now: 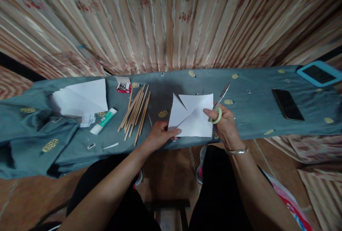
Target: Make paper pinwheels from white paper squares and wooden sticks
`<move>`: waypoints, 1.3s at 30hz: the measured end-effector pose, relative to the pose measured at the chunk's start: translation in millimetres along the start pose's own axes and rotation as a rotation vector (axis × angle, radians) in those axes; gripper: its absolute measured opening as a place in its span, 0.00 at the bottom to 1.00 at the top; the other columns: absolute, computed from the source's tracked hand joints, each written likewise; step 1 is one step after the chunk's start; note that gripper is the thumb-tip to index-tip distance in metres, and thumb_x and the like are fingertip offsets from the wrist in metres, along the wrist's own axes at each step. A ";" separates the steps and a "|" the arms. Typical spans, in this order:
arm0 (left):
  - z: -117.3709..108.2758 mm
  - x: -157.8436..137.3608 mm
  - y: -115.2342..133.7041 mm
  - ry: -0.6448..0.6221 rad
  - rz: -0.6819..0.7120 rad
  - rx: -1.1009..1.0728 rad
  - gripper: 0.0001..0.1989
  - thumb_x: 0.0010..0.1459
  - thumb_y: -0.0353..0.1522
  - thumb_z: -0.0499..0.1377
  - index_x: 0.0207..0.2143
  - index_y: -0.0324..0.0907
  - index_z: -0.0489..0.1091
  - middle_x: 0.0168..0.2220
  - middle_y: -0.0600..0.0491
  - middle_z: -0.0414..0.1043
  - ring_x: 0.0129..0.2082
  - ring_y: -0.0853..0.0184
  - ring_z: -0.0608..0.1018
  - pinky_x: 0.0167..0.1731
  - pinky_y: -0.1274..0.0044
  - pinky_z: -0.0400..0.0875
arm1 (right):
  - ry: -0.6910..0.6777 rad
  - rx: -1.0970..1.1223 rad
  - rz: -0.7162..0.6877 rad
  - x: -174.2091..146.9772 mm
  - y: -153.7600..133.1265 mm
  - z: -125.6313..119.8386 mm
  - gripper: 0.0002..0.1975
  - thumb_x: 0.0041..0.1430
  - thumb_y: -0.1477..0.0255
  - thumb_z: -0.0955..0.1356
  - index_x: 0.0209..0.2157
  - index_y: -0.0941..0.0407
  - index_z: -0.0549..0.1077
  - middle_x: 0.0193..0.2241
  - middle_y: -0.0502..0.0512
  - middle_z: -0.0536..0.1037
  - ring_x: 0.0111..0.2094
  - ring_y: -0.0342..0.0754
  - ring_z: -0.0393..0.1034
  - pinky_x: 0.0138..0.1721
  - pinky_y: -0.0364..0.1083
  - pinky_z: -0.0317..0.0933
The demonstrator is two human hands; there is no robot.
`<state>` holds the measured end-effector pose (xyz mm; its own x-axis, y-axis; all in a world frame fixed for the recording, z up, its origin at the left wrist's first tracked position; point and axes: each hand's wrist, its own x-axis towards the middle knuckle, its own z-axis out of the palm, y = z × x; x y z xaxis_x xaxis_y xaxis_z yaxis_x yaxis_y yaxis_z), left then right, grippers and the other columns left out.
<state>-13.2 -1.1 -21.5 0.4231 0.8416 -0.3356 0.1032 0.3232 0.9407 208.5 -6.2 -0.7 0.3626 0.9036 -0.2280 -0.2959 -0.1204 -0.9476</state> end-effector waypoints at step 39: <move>-6.3 -18.5 13.7 0.052 -0.033 0.008 0.13 0.47 0.37 0.59 0.15 0.40 0.72 0.16 0.53 0.70 0.17 0.73 0.69 0.21 0.80 0.60 | 0.038 -0.004 -0.077 1.7 4.0 -3.2 0.19 0.31 0.69 0.81 0.28 0.52 0.75 0.25 0.42 0.79 0.24 0.42 0.71 0.30 0.44 0.65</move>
<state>-25.3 -9.6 -2.7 0.3721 0.8518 -0.3688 0.1241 0.3481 0.9292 210.8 -6.4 -5.6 0.4171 0.8942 -0.1625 -0.2620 -0.0528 -0.9636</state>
